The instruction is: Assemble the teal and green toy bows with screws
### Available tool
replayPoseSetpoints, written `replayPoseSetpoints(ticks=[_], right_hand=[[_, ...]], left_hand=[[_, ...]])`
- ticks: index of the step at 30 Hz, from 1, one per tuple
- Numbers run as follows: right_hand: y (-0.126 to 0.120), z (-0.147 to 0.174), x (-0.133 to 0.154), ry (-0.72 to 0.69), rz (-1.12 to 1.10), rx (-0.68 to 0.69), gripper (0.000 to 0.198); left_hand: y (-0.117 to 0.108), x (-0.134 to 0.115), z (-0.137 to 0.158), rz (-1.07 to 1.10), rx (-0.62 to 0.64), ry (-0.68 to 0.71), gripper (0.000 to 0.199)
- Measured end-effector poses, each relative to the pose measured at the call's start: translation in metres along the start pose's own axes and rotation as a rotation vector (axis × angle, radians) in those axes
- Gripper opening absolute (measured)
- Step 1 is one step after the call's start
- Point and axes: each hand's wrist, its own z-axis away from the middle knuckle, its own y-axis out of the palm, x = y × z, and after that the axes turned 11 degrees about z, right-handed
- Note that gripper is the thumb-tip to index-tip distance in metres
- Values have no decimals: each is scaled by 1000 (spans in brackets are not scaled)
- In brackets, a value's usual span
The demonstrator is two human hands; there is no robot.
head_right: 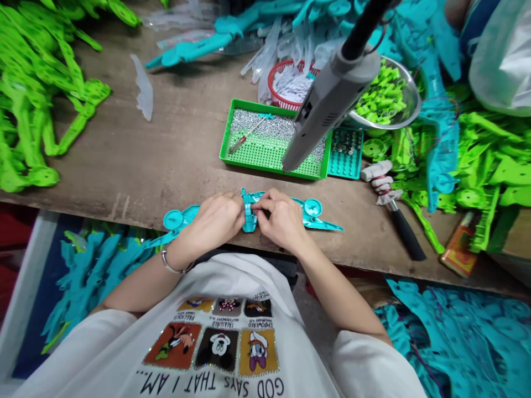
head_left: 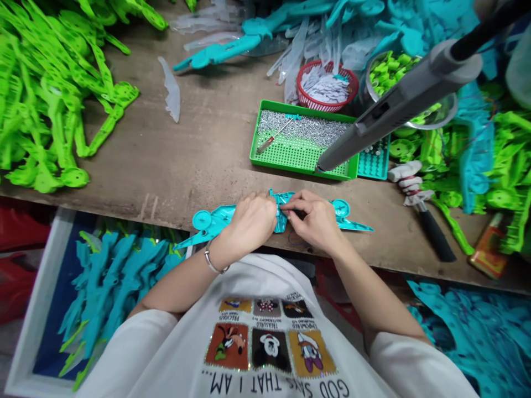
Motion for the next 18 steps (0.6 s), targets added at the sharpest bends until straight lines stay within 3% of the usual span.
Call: replayPoseSetpoints(ticks=[7, 13, 18], right_hand=[[-1, -1, 5, 75, 8, 15, 22], [-10, -1, 7, 63, -65, 83, 29], [-11, -2, 7, 81, -80, 98, 33]], left_hand=[[-3, 11, 13, 43, -98, 16, 15], [-4, 42, 34, 82, -200, -27, 10], [1, 66, 50, 264, -282, 60, 7]])
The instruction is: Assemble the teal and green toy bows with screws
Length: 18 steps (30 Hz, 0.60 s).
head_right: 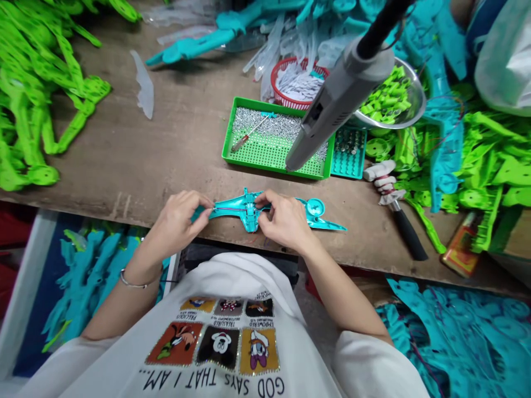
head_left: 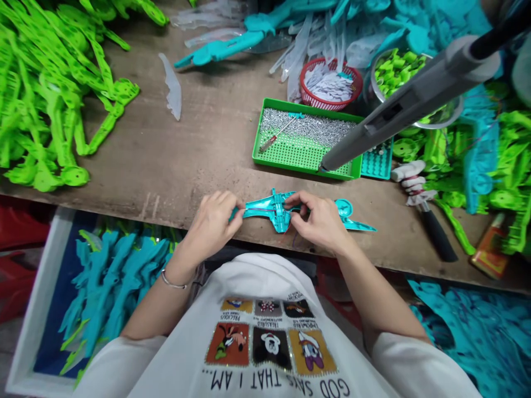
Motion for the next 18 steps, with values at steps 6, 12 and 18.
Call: replayPoseSetpoints(ticks=[6, 12, 18], right_hand=[[1, -5, -7, -1, -11, -221, 19], [-5, -12, -8, 4, 147, -29, 37], [-11, -10, -6, 117, 107, 76, 40]], left_hand=[[18, 11, 8, 216, -124, 69, 7], [30, 16, 7, 300, -254, 236, 9], [38, 16, 1, 300, -313, 345, 8]])
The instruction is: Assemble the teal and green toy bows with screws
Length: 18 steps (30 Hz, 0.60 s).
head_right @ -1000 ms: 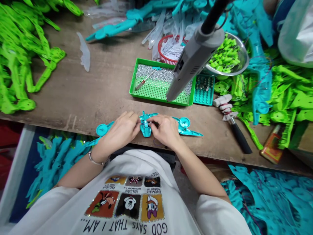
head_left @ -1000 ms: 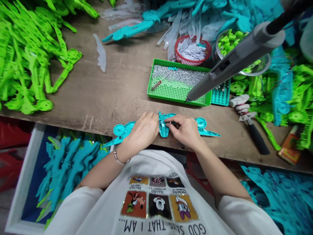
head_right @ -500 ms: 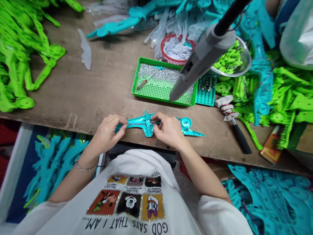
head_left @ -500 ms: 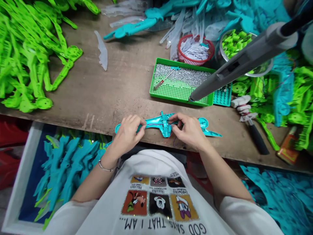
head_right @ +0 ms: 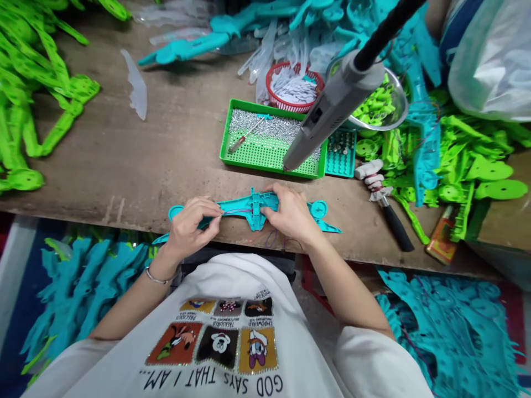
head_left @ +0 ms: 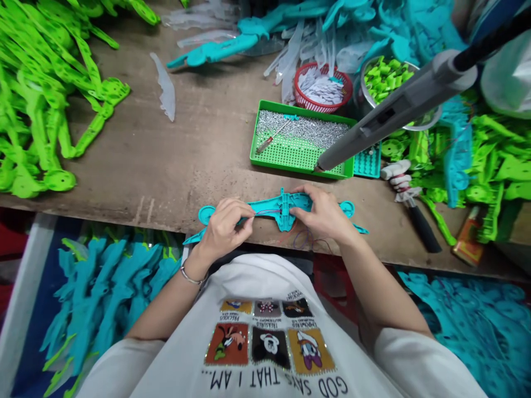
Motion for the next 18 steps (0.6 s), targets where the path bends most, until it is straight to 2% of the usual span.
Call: replayPoseSetpoints(ticks=[6, 10, 14, 18], right_hand=[[1, 3, -4, 90, 17, -81, 35], [3, 4, -7, 75, 41, -83, 34], [4, 3, -8, 81, 69, -51, 40], [5, 3, -9, 74, 65, -72, 40]], left_hand=[[6, 2, -7, -37, 73, -46, 12], [8, -3, -11, -100, 149, -10, 18], [10, -11, -19, -166, 136, -102, 39], [16, -11, -26, -130, 148, -156, 25]])
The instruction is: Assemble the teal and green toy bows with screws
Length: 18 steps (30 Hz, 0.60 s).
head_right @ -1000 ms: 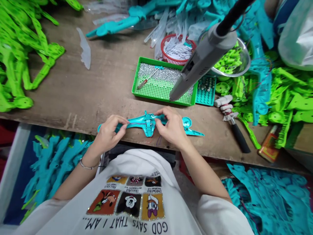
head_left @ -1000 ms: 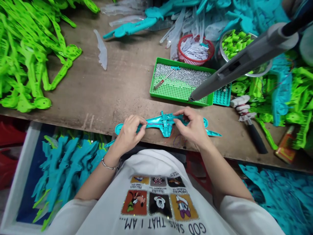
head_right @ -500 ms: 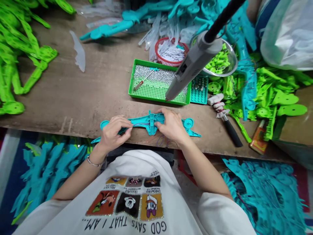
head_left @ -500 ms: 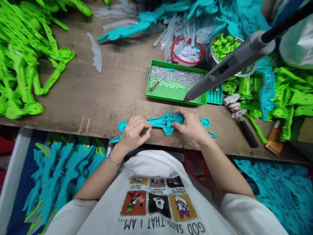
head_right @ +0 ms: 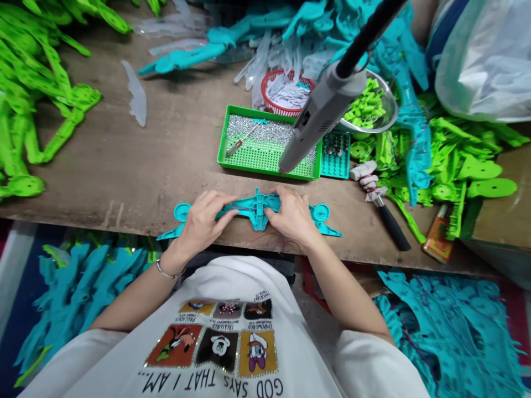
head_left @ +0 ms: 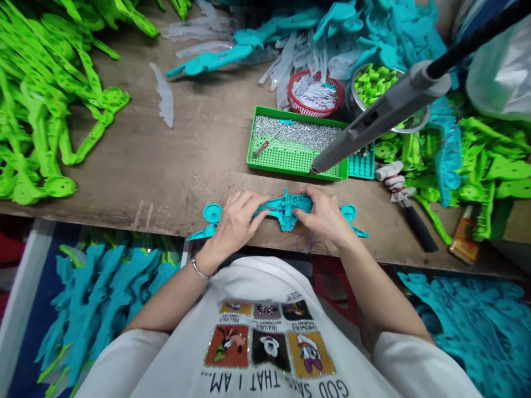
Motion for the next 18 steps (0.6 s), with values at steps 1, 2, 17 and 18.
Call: replayPoseSetpoints(ticks=[1, 2, 17, 18], right_hand=[[0, 0, -1, -13, -7, -8, 40], [0, 0, -2, -26, -13, -9, 40], [-1, 1, -2, -35, -38, 19, 41], [-2, 1, -2, -23, -45, 22, 41]], left_hand=[[1, 1, -1, 19, -16, -1, 21], [3, 2, -2, 36, -36, 2, 20], [10, 7, 0, 111, -232, 211, 10], [9, 6, 0, 91, -247, 224, 10]])
